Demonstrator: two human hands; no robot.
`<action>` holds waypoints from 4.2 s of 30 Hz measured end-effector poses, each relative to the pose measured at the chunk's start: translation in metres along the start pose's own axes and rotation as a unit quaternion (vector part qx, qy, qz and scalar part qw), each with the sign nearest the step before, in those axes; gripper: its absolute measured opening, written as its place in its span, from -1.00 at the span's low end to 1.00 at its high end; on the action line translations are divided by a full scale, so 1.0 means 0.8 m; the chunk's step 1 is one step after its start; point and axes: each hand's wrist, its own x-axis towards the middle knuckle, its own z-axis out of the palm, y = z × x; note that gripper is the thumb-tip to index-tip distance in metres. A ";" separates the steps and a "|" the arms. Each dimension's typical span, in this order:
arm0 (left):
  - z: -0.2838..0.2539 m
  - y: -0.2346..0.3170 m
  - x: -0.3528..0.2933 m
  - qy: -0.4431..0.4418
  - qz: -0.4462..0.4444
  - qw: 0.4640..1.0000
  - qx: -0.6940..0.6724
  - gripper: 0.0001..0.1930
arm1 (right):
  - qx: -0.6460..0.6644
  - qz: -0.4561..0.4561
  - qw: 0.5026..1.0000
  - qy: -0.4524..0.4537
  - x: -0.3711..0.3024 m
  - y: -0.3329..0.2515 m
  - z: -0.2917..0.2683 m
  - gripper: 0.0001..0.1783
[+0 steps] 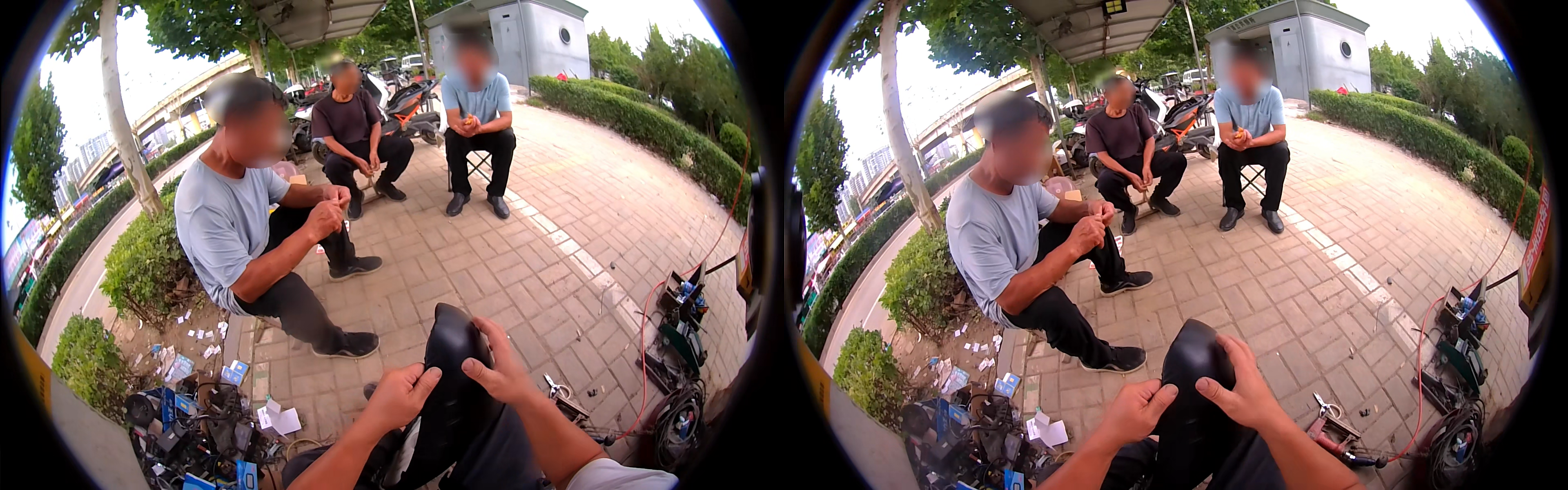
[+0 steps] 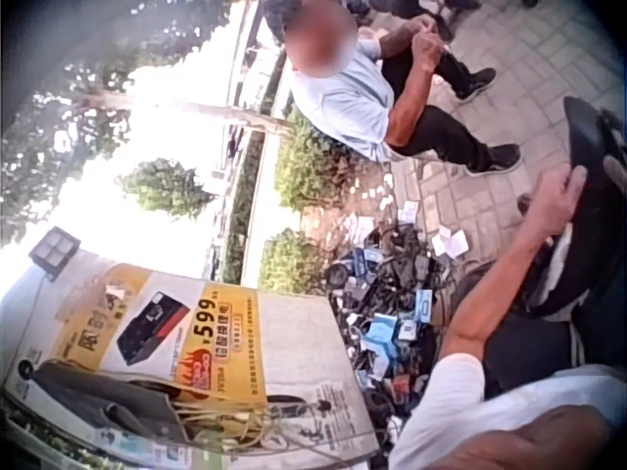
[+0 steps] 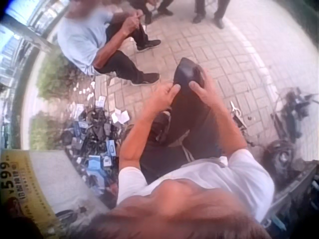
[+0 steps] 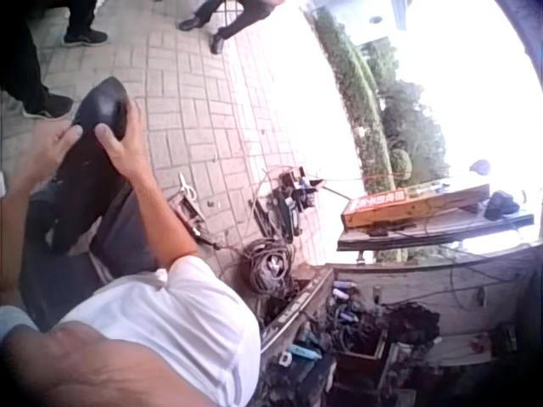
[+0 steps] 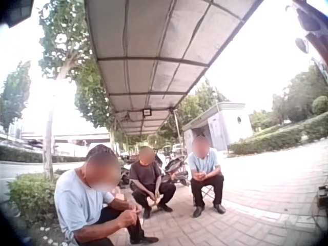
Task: The person repairs a seat cushion by hand-sewing a black fabric edge onto a white foam base and then using a staple gun to secure the fabric. The person works outdoors on a paved area while seated on the ground.
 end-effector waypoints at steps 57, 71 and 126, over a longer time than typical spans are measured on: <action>0.058 0.019 -0.066 0.083 0.061 0.992 -0.068 -0.65 | -0.294 -0.216 0.776 -0.515 0.102 -0.112 -0.003 -0.76; 0.057 0.013 -0.071 0.118 0.109 0.985 -0.068 -0.73 | -0.324 -0.245 0.678 -0.612 0.115 -0.129 -0.005 -0.69; 0.044 0.016 -0.098 0.048 -0.283 0.801 -0.525 -0.82 | -0.331 -0.335 0.726 -0.501 0.078 -0.102 -0.005 -0.69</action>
